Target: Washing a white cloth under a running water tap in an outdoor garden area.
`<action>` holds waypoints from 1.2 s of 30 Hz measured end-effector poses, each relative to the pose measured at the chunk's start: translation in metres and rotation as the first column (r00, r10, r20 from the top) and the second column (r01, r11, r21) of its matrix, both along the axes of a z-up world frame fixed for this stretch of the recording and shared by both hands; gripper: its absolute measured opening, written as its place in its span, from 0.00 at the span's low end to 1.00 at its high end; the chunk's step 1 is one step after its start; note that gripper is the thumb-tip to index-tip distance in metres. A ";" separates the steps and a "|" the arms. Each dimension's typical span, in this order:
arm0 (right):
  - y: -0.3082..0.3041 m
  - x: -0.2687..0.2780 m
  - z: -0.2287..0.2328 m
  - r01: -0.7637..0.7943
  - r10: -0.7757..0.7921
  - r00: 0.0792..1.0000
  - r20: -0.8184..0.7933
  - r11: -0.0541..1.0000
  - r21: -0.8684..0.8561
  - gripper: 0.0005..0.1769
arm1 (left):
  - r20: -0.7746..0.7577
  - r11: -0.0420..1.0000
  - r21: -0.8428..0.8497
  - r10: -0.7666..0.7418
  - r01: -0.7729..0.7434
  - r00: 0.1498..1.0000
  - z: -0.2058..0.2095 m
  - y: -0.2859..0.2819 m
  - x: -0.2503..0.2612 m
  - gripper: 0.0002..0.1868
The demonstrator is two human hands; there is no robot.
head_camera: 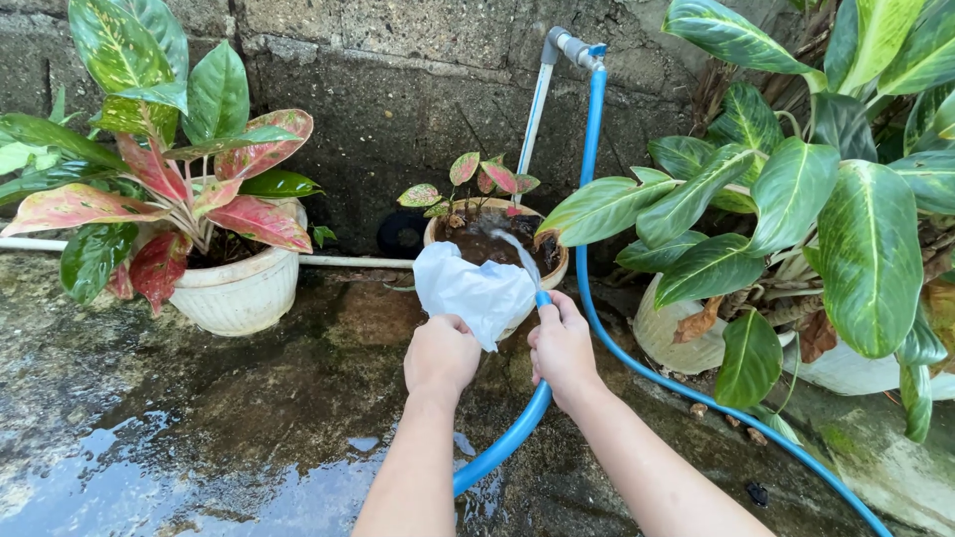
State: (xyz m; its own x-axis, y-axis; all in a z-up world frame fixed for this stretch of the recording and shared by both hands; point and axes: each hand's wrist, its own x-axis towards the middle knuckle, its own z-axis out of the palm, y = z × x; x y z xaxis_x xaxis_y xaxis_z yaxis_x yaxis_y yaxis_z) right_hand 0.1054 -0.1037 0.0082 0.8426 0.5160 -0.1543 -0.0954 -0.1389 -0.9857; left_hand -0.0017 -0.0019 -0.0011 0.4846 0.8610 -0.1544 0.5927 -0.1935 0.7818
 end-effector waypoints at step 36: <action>0.003 -0.004 -0.004 0.005 -0.005 1.000 -0.003 1.000 0.004 0.22 | 0.006 1.000 -0.017 0.001 0.000 1.000 0.000 -0.002 0.002 0.10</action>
State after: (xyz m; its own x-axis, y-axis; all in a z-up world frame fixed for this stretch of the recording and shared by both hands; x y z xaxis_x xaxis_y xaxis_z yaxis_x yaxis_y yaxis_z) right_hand 0.1013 -0.1003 0.0038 0.8446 0.5124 -0.1548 -0.0992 -0.1344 -0.9859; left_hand -0.0002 -0.0037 -0.0006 0.4852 0.8585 -0.1663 0.5881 -0.1796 0.7886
